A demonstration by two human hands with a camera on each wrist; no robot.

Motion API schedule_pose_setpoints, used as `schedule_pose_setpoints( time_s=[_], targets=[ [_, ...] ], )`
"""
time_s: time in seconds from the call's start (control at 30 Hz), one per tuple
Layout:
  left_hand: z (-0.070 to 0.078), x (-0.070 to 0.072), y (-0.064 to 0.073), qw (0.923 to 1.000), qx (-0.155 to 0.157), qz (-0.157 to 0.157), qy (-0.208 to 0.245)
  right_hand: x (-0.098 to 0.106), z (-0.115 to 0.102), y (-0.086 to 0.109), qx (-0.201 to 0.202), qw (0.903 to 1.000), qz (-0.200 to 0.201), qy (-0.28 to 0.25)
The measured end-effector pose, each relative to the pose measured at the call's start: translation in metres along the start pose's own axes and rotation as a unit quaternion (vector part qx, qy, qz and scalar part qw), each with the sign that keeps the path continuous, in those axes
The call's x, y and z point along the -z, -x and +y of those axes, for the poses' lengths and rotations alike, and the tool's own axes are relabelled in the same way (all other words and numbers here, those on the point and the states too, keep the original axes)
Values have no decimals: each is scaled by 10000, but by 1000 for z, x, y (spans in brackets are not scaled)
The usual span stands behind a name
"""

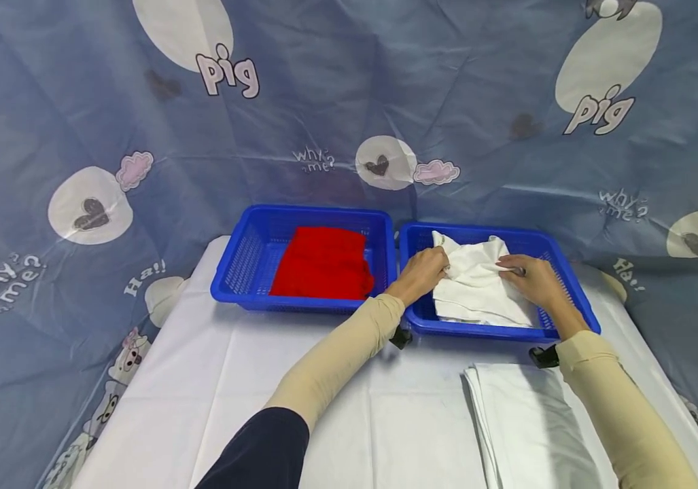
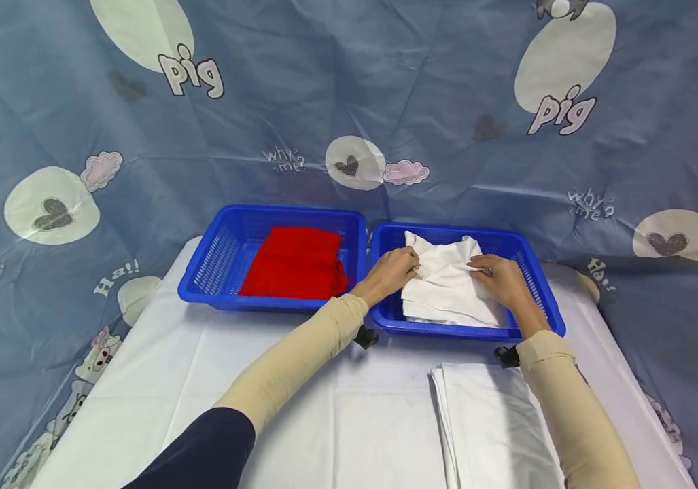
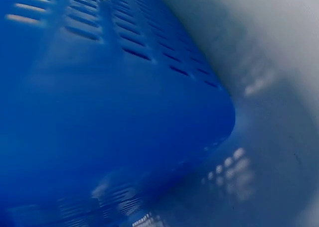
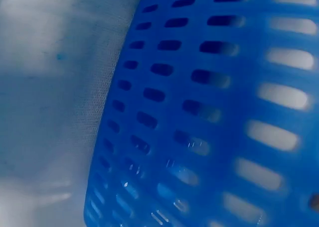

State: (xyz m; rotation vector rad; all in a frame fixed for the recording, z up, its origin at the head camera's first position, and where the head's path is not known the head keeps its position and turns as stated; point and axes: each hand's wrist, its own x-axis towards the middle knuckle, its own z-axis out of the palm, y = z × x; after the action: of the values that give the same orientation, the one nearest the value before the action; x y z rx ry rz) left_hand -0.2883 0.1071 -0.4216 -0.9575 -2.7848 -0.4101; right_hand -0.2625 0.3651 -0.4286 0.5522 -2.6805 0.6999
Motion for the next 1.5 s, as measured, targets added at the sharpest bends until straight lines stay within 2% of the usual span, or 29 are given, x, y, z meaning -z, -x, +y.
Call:
schedule_pose_setpoints(
  time_s=[0.17,0.27,0.37,0.53,0.67,0.7,0.8,0.9,0.93,1.03,1.13,1.23,1.33,1.5],
  targets=[
    [0,-2,-3,9988,250,-409,-123,-6,2,-7,-218,9990,-397,20],
    [3,-4,-4,9954,402,-766,-401,-10,4,-5,-393,9961,-795,46],
    [7,-8,-4,9880,557,-1206,-788,-16,5,-2,-392,9906,-1298,162],
    [14,-13,0,9716,628,-1913,-1246,-21,5,5,-290,9772,-2086,267],
    [17,-12,4,9623,698,-2258,-1344,-24,5,9,-310,9761,-2148,109],
    [18,-12,5,9603,729,-2331,-1345,-44,45,10,-83,9775,-2105,-47],
    [18,-12,7,9565,813,-2454,-1348,-47,47,11,159,9770,-2097,-337],
    [18,-15,10,9541,905,-2521,-1340,-51,48,12,224,9718,-2291,-506],
    [18,-15,10,9537,938,-2523,-1340,-34,9,13,58,9706,-2369,-415],
    [18,-17,11,9524,1048,-2546,-1310,-40,10,14,31,9668,-2546,-212],
    [18,-17,10,9543,1049,-2458,-1341,-44,13,16,31,9677,-2519,-82],
    [18,-18,9,9603,904,-2279,-1334,-41,8,17,-62,9682,-2501,-68],
    [16,-15,8,9696,643,-1991,-1266,-32,-3,18,-124,9681,-2502,77],
    [9,1,8,9848,239,-1324,-1095,-9,-25,12,-186,9713,-2362,218]
  ],
)
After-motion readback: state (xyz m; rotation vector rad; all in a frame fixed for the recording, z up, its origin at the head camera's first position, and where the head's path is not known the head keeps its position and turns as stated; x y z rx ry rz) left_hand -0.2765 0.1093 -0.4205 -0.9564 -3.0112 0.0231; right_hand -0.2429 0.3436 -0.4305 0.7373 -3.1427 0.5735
